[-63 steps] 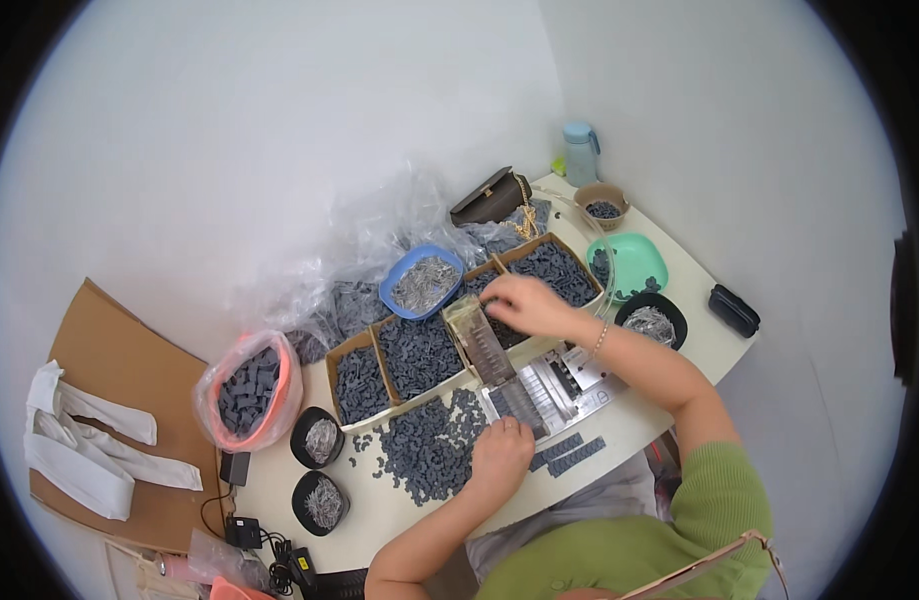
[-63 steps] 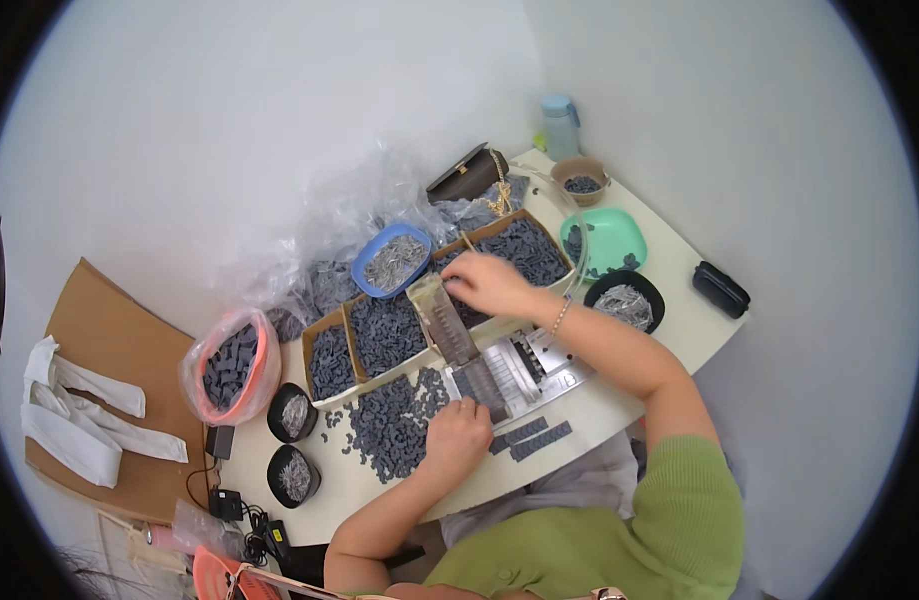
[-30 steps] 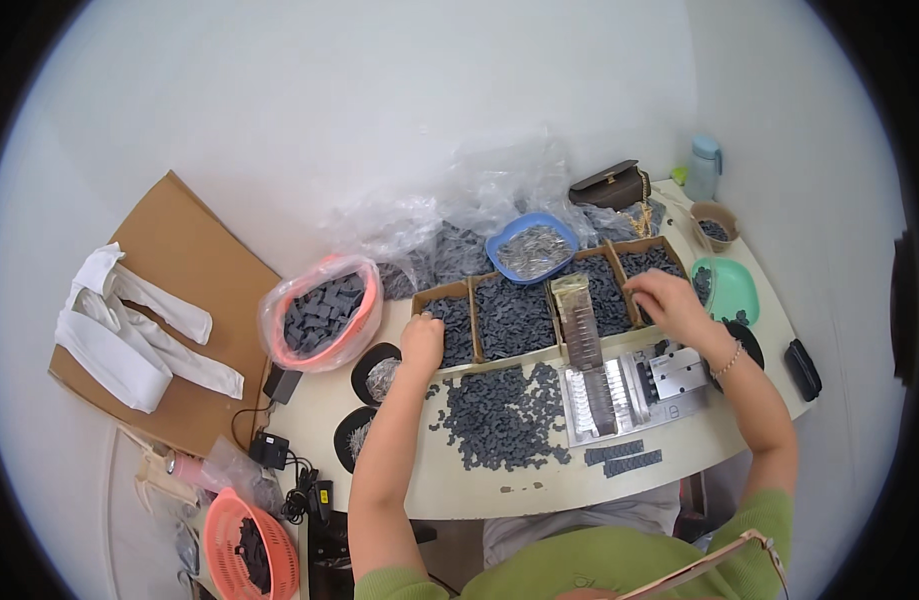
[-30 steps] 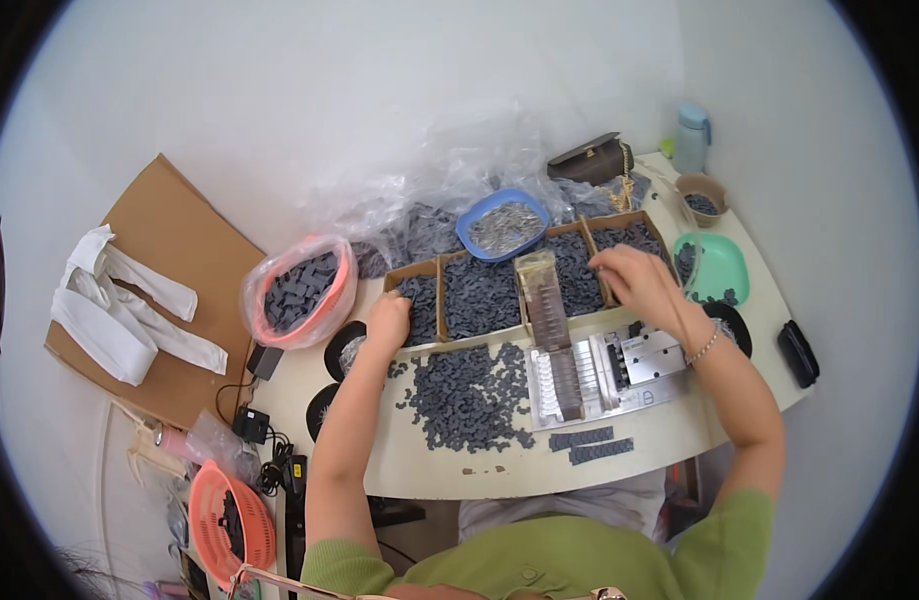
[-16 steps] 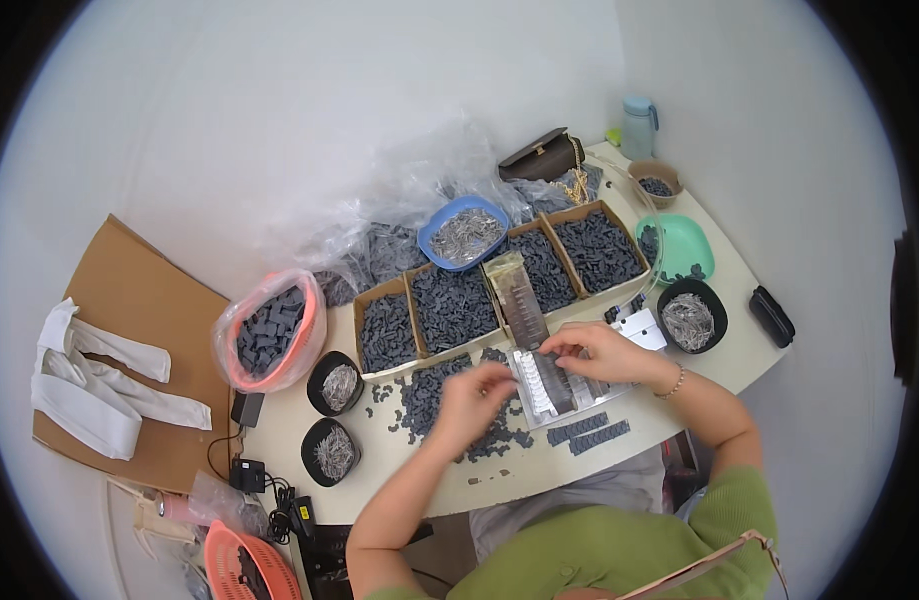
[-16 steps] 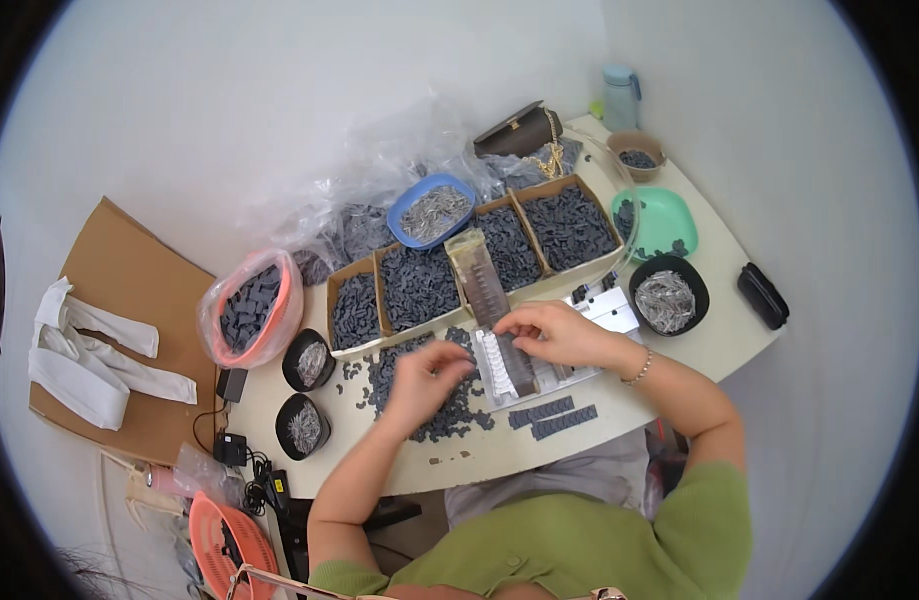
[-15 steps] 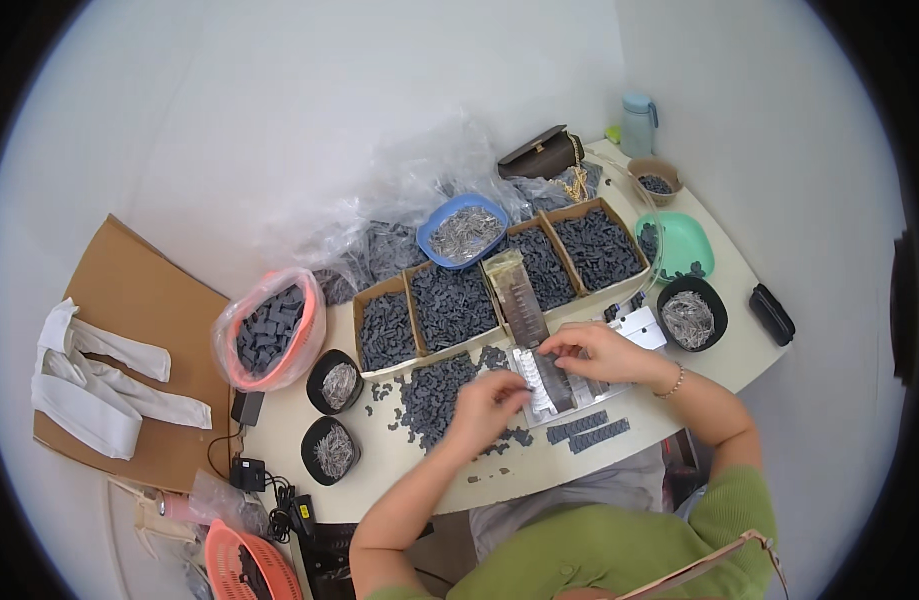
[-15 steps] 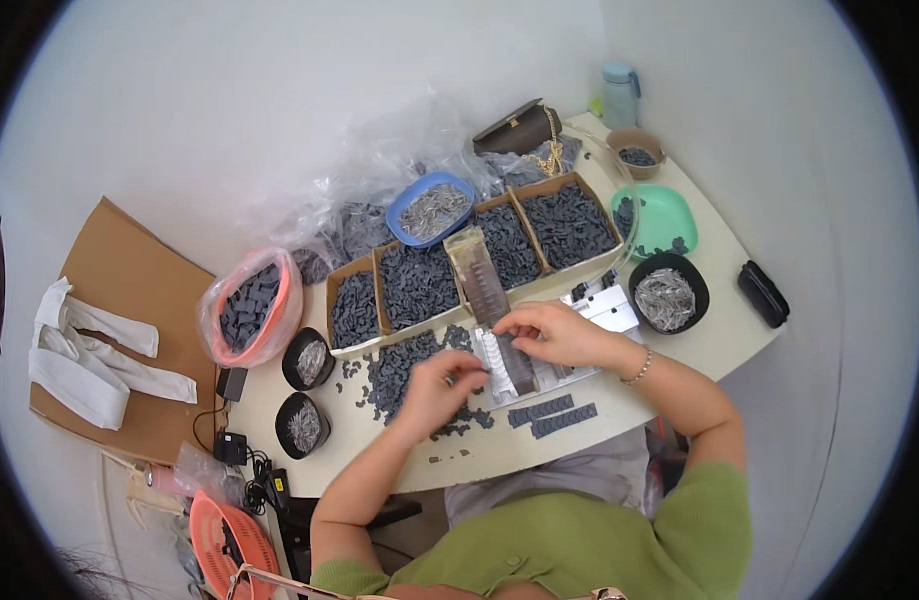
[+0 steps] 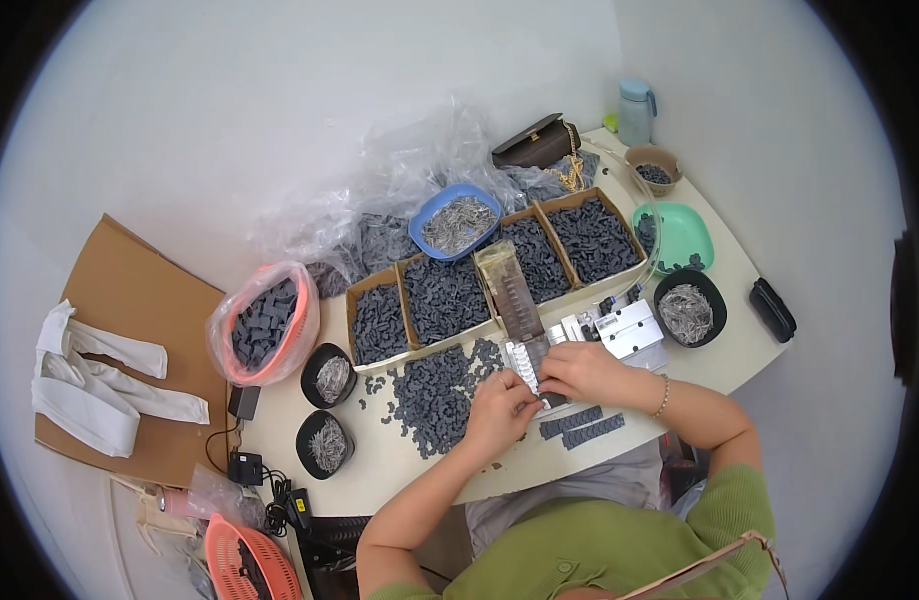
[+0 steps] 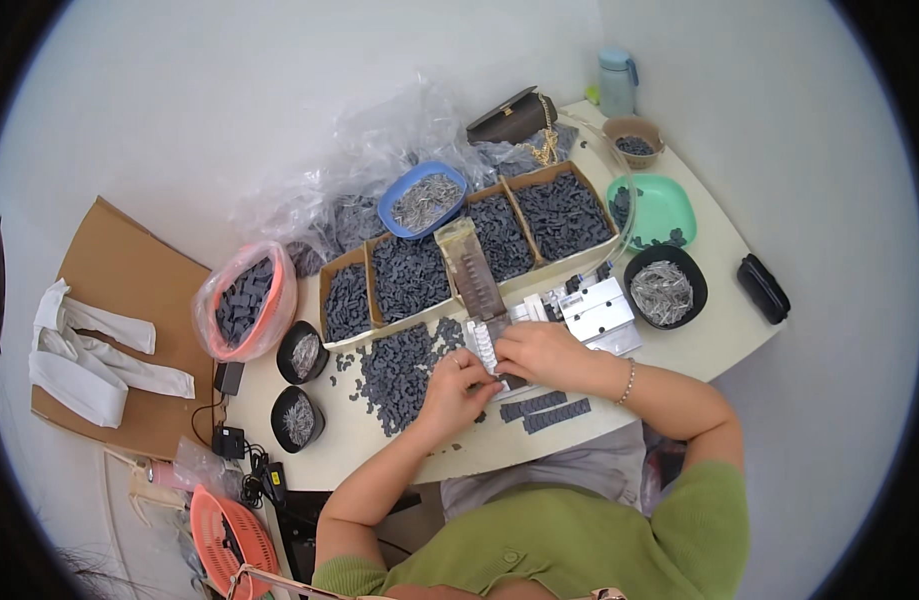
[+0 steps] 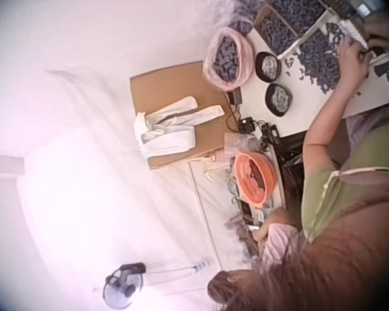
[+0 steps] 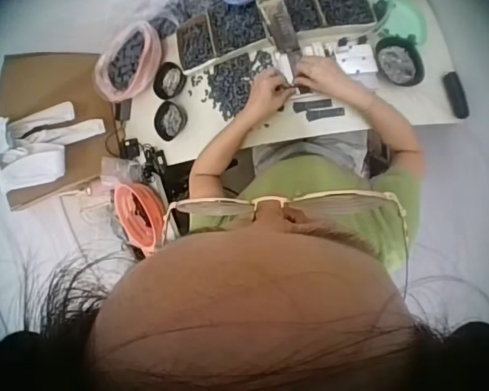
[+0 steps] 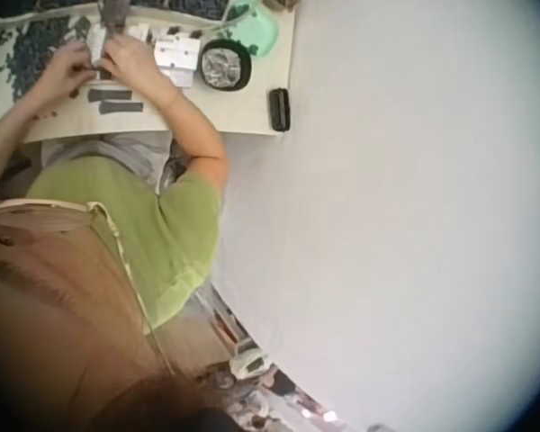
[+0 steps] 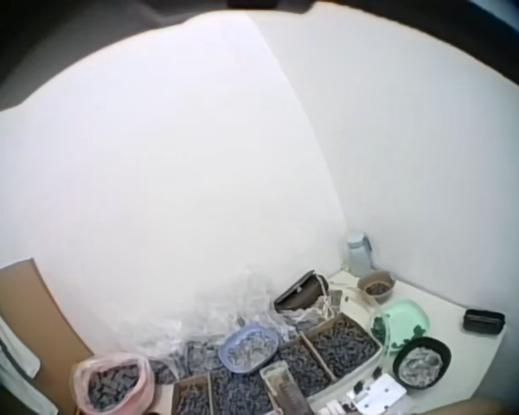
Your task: The person picks up grey plastic pieces and small metal rings by hand, placing the rings into a metal press machine and adding the plastic components one by one.
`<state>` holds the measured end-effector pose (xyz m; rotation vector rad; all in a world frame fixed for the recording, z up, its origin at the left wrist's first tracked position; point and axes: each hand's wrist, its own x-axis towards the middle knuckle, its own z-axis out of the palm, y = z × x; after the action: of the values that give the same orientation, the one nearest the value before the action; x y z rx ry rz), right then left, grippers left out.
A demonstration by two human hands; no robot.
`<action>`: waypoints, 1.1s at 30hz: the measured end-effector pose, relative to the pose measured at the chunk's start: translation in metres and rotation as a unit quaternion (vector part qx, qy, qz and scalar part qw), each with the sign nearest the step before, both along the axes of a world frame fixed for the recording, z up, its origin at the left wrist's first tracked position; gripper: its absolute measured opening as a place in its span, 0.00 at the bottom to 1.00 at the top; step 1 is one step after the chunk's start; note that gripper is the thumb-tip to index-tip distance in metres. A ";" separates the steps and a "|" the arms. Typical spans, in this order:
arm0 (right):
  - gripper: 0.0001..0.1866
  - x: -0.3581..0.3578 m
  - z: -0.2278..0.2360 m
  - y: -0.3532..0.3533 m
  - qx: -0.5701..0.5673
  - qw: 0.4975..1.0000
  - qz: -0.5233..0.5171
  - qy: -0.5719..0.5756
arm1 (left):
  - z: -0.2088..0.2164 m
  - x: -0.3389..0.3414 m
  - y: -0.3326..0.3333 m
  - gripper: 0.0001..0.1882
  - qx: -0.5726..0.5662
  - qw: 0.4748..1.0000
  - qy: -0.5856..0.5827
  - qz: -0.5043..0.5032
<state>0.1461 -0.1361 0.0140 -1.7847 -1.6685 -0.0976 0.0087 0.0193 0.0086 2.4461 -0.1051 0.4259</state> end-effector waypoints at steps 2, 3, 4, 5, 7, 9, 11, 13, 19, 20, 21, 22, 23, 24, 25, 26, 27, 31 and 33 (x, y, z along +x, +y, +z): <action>0.07 -0.005 -0.003 0.000 -0.015 1.000 -0.006 -0.014 | -0.001 -0.002 -0.001 0.06 0.030 0.999 -0.033 -0.010; 0.07 -0.007 -0.002 0.002 -0.021 1.000 -0.007 -0.022 | 0.000 -0.006 -0.003 0.06 0.045 0.998 -0.053 -0.012; 0.07 -0.008 0.000 0.003 -0.020 0.999 -0.005 -0.035 | 0.000 -0.008 -0.004 0.05 0.061 0.995 -0.072 -0.013; 0.06 -0.009 0.002 0.003 -0.020 0.999 -0.003 -0.048 | 0.000 -0.009 -0.004 0.05 0.038 0.998 -0.056 0.001; 0.06 -0.012 0.002 0.005 -0.017 0.997 0.006 -0.073 | 0.002 -0.010 -0.002 0.06 0.047 0.997 -0.053 -0.010; 0.06 -0.015 -0.003 0.004 -0.013 0.995 0.017 -0.099 | 0.010 -0.009 0.002 0.05 0.041 0.997 -0.041 -0.049; 0.06 -0.019 0.000 -0.001 -0.016 0.989 0.044 -0.142 | 0.025 -0.006 0.018 0.05 0.022 0.993 -0.015 -0.112; 0.07 -0.022 0.000 -0.008 -0.010 0.982 0.055 -0.182 | 0.044 0.011 0.042 0.06 0.029 0.998 0.002 -0.056; 0.08 -0.033 0.005 -0.011 -0.043 0.964 0.046 -0.259 | 0.018 0.093 0.131 0.18 0.265 0.950 -0.063 0.151; 0.08 -0.029 0.007 -0.012 -0.059 0.972 0.056 -0.218 | 0.016 0.105 0.129 0.20 0.293 0.939 -0.055 0.169; 0.08 -0.020 0.010 -0.010 -0.075 0.979 0.066 -0.178 | 0.013 0.115 0.126 0.21 0.283 0.941 -0.011 0.184; 0.08 -0.009 0.015 -0.007 -0.090 0.983 0.076 -0.138 | 0.011 0.123 0.123 0.23 0.273 0.940 0.033 0.200; 0.10 0.007 0.018 -0.001 -0.140 0.985 0.050 -0.088 | 0.009 0.130 0.120 0.24 0.263 0.938 0.079 0.213; 0.10 0.025 0.027 0.008 -0.112 0.988 0.002 -0.102 | 0.010 0.131 0.119 0.24 0.252 0.942 0.077 0.207; 0.10 0.043 0.035 0.019 -0.083 0.989 -0.042 -0.115 | 0.009 0.124 0.119 0.24 0.242 0.945 0.077 0.204; 0.10 0.065 0.036 0.033 -0.043 0.989 -0.075 -0.120 | 0.010 0.117 0.120 0.25 0.232 0.948 0.076 0.202; 0.13 0.082 0.044 0.047 -0.046 0.986 -0.100 -0.125 | 0.012 0.109 0.125 0.23 0.217 0.957 0.073 0.179; 0.11 0.141 0.013 0.081 -0.047 0.969 -0.161 -0.181 | 0.009 0.103 0.126 0.18 0.224 0.972 0.025 0.068; 0.11 0.150 0.008 0.098 -0.086 0.967 -0.151 -0.187 | 0.024 0.093 0.129 0.17 0.182 0.980 0.070 0.034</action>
<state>0.2960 -0.0383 0.0216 -2.2533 -1.6819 -0.4636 0.1021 0.1483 0.0323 2.8397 -0.0417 0.2799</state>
